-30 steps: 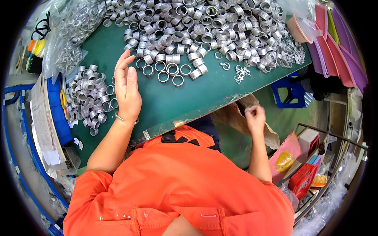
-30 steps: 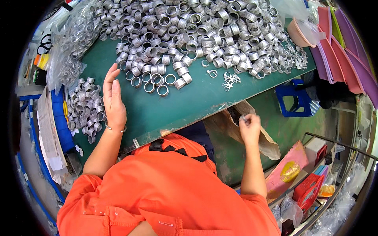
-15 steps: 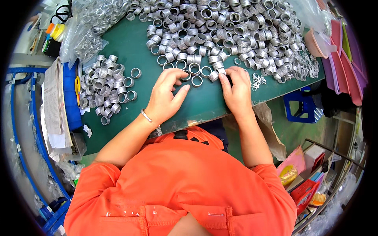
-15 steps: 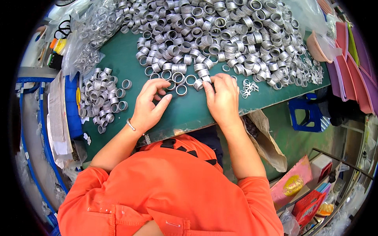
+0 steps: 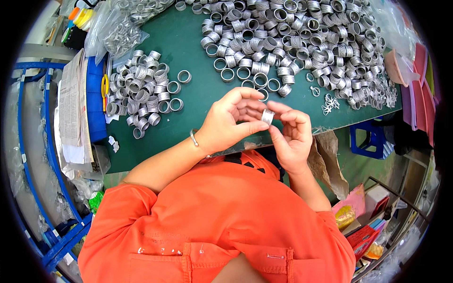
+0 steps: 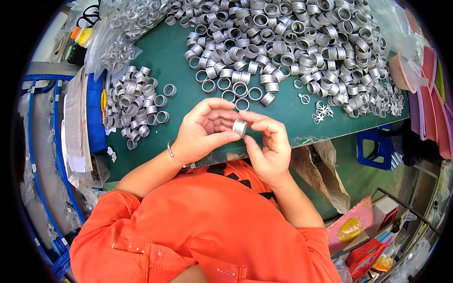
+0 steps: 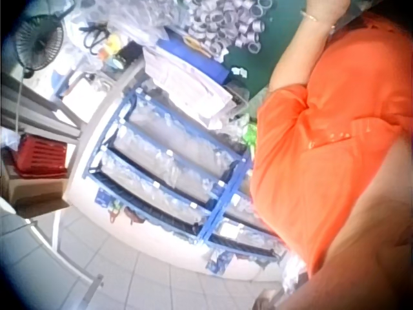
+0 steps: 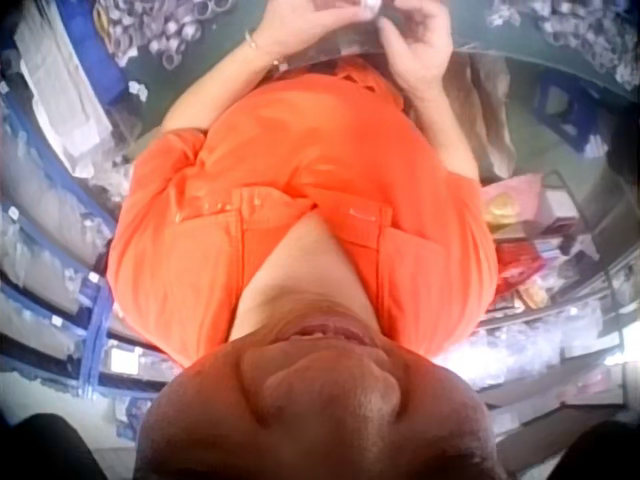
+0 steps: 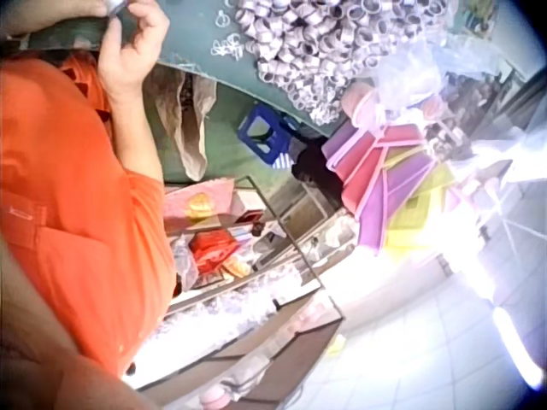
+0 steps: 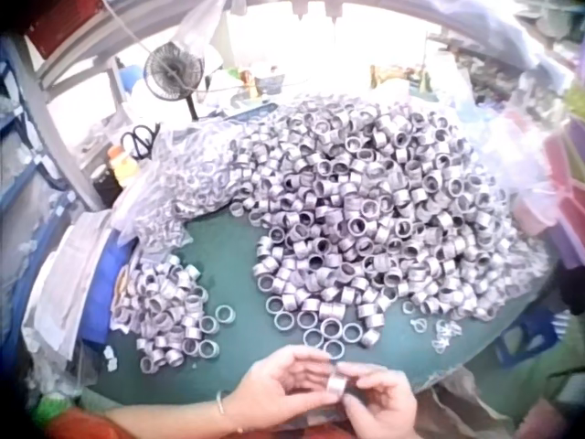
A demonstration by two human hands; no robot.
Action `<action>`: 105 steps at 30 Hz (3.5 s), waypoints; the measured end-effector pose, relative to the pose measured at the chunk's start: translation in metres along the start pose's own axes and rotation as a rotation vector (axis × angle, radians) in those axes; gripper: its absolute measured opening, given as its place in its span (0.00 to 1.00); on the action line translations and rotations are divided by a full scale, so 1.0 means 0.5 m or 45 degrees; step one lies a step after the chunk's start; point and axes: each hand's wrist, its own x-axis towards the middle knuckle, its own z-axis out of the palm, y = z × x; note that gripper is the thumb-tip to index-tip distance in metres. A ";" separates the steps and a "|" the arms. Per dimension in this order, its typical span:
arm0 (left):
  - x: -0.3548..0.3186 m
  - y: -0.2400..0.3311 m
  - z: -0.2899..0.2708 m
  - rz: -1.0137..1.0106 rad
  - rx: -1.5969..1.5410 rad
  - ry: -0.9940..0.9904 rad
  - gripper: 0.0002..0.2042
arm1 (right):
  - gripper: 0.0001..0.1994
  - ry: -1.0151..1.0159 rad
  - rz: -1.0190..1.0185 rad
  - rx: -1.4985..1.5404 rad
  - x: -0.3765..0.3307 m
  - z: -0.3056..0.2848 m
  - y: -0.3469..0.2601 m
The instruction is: The person picks up a metal ring by hand and uses pliers to trim or adjust the edge of the ring before placing it into a pile.
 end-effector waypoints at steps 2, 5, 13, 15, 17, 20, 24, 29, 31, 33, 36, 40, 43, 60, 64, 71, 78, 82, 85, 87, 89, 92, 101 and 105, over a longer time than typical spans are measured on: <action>-0.006 -0.003 -0.003 0.133 0.154 0.006 0.29 | 0.19 0.090 0.049 0.018 0.006 0.007 -0.009; -0.014 0.005 -0.006 0.210 0.293 0.024 0.31 | 0.14 0.053 0.241 0.137 0.007 -0.005 -0.009; -0.020 -0.001 0.000 0.358 0.484 0.066 0.28 | 0.12 -0.021 0.336 0.343 0.005 0.018 -0.017; -0.011 0.008 -0.012 0.586 0.822 -0.012 0.22 | 0.14 -0.013 0.262 0.278 0.001 0.020 -0.014; -0.008 0.013 -0.009 0.646 0.947 -0.016 0.15 | 0.15 -0.025 0.133 0.112 -0.003 0.020 -0.013; -0.017 0.017 -0.012 0.579 0.985 -0.004 0.16 | 0.15 -0.051 -0.334 -0.875 -0.011 -0.058 -0.034; -0.027 0.007 -0.029 0.384 0.894 0.086 0.12 | 0.12 0.518 -0.009 -0.979 -0.096 -0.213 -0.032; -0.015 0.001 -0.027 0.384 0.892 0.082 0.10 | 0.10 0.356 0.635 -1.603 -0.224 -0.342 0.005; -0.012 0.001 -0.017 0.369 0.884 0.073 0.10 | 0.08 0.431 0.478 -1.585 -0.219 -0.325 0.005; -0.018 -0.002 -0.012 0.356 0.889 0.079 0.09 | 0.08 0.394 0.088 -1.464 -0.143 -0.262 -0.019; -0.014 -0.001 -0.008 0.356 0.882 0.059 0.09 | 0.09 0.251 -0.197 -1.240 -0.039 -0.170 -0.035; -0.022 0.009 -0.004 0.339 0.909 0.057 0.09 | 0.17 -0.004 -0.364 -1.318 0.064 -0.082 -0.004; -0.030 0.017 -0.009 0.316 0.908 0.094 0.09 | 0.19 -0.012 -0.335 -1.405 0.080 -0.073 0.025; -0.023 0.016 -0.008 0.291 0.718 0.009 0.15 | 0.17 -0.086 0.592 0.251 0.007 -0.006 -0.019; -0.027 0.012 -0.007 0.300 0.648 0.053 0.15 | 0.17 -0.131 0.533 0.246 0.007 -0.003 -0.017; -0.031 0.000 -0.008 0.312 0.586 0.069 0.14 | 0.17 -0.142 0.533 0.281 0.001 0.000 -0.017; -0.038 -0.010 -0.018 0.118 0.445 -0.027 0.17 | 0.16 -0.286 -0.252 -0.709 0.022 0.005 -0.023; -0.047 -0.030 -0.021 -0.001 0.277 0.098 0.16 | 0.16 -0.233 -0.211 -0.662 0.030 0.011 -0.018; -0.045 -0.031 -0.027 0.049 0.114 0.176 0.14 | 0.13 -0.072 -0.267 -0.952 0.065 -0.019 0.007; -0.043 -0.018 -0.026 0.045 0.033 0.233 0.13 | 0.10 -0.017 -0.192 -1.036 0.083 -0.027 0.015; -0.041 -0.018 -0.019 0.165 -0.003 0.282 0.13 | 0.07 -0.025 -0.165 -0.961 0.081 -0.016 -0.001; -0.044 -0.021 -0.019 0.319 0.229 0.330 0.13 | 0.06 -0.111 0.368 -0.389 0.052 0.027 -0.023; -0.060 0.001 -0.043 0.548 1.073 0.045 0.14 | 0.10 -0.277 0.270 -0.520 0.011 0.059 -0.005; -0.066 0.000 -0.070 0.631 1.231 0.286 0.12 | 0.09 -0.237 -0.356 -1.066 0.043 0.035 0.005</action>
